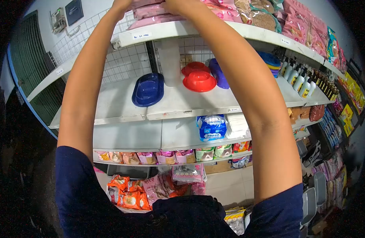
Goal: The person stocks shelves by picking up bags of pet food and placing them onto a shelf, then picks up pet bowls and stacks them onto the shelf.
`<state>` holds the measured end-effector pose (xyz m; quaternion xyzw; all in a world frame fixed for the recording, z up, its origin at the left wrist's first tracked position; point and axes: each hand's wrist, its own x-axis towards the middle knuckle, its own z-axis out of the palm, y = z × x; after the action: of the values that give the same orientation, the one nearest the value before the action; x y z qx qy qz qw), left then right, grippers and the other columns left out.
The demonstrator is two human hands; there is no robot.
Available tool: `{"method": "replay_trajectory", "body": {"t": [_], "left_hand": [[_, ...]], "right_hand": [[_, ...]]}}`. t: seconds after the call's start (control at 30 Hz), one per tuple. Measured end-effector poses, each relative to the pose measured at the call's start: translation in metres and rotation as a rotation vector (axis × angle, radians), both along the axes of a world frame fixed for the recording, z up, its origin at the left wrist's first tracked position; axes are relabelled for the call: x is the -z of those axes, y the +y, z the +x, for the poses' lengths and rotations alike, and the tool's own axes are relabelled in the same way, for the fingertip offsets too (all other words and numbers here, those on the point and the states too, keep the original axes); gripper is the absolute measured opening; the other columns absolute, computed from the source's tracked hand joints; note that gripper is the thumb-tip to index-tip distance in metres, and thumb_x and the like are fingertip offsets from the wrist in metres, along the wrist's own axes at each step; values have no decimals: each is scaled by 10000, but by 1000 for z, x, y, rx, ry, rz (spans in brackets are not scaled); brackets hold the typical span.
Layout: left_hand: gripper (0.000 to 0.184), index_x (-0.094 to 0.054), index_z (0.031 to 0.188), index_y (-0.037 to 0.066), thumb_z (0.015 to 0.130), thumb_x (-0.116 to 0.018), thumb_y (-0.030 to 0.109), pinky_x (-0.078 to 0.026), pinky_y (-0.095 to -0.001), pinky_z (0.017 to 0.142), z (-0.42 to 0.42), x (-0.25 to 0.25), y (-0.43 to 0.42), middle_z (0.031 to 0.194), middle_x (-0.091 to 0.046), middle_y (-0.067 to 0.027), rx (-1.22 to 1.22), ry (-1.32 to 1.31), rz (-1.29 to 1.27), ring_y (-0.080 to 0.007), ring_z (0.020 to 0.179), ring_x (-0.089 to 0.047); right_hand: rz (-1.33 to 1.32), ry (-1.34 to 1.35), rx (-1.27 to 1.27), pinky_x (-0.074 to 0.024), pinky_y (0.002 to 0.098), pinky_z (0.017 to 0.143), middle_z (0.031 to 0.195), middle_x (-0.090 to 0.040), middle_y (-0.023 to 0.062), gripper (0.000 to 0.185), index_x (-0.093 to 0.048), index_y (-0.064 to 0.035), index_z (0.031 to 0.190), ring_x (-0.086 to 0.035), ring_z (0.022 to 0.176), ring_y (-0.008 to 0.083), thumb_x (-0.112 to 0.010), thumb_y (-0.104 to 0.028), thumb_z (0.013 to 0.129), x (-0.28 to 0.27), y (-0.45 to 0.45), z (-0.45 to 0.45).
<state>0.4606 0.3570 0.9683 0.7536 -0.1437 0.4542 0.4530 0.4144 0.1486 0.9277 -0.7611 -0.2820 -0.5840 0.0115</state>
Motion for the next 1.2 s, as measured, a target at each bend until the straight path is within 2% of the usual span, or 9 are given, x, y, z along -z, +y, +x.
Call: {"method": "replay_trajectory", "body": {"t": [0.07, 0.2, 0.3, 0.5, 0.6, 0.7, 0.73, 0.9, 1.2], "left_hand": [[492, -595, 1010, -63, 881, -588, 411, -511, -371, 687, 3, -3, -3, 820, -660, -177, -17, -32, 7, -242, 737, -630], [448, -632, 939, -41, 883, -580, 401, -519, -396, 662, 12, -7, -7, 806, -676, -180, -52, -46, -18, -259, 695, -652], [456, -659, 877, -27, 882, -572, 421, -522, -391, 666, 27, -15, -6, 774, -684, -175, -188, -36, 88, -255, 690, -664], [532, -679, 835, -15, 869, -573, 505, -525, -381, 654, 28, -13, -3, 719, -667, -151, -95, 39, 106, -241, 654, -634], [557, -645, 994, -31, 839, -633, 504, -515, -366, 608, 28, -20, 6, 767, -647, -139, 98, 112, 139, -224, 660, -598], [667, -532, 1197, -43, 803, -699, 468, -501, -344, 569, 4, -7, -7, 855, -626, -145, 161, 42, -2, -209, 689, -579], [796, -408, 1318, -39, 769, -753, 422, -498, -330, 558, 2, -8, -4, 919, -617, -163, 220, 74, 0, -206, 711, -582], [795, -412, 1307, -41, 758, -771, 409, -509, -340, 572, -8, -6, -10, 926, -630, -167, 142, 13, 31, -204, 719, -593], [783, -371, 1314, -79, 792, -764, 353, -559, -355, 608, -28, -10, -3, 997, -662, -187, 245, -14, -14, -280, 913, -671]], "right_hand": [[-19, 30, -21, -399, 488, 1006, 1255, -541, 246, 515, -466, 15, 1286, -520, 1175, 404, -601, -130, 811, 2, -4, -2], [-85, -24, 43, -507, 445, 825, 1047, -624, 229, 394, -517, 1, 1205, -612, 1007, 367, -565, -68, 820, -8, -5, 13], [-55, 114, 154, -512, 445, 809, 1021, -626, 238, 326, -530, 16, 1147, -620, 983, 369, -552, -82, 837, -15, 1, 21], [-46, -81, 184, -438, 485, 973, 1201, -562, 296, 444, -478, 61, 1276, -522, 1165, 435, -485, -66, 851, -8, 12, 49], [79, -104, 103, -380, 498, 1042, 1324, -467, 323, 503, -437, 73, 1328, -440, 1252, 453, -463, -63, 844, 7, 9, 6], [59, 69, 1, -383, 505, 1040, 1360, -438, 307, 518, -446, 43, 1330, -433, 1259, 443, -496, -84, 831, -5, 3, 1], [54, 49, -40, -387, 508, 1032, 1351, -450, 298, 520, -454, 27, 1330, -438, 1252, 441, -506, -81, 824, -4, 1, 1], [3, 101, -82, -416, 519, 987, 1316, -496, 267, 519, -499, -34, 1311, -473, 1211, 434, -542, -59, 794, 0, -6, -11], [109, -116, -318, -407, 457, 1022, 1274, -518, 277, 445, -514, 22, 1268, -492, 1188, 426, -549, -76, 835, 26, -12, -43]]}}
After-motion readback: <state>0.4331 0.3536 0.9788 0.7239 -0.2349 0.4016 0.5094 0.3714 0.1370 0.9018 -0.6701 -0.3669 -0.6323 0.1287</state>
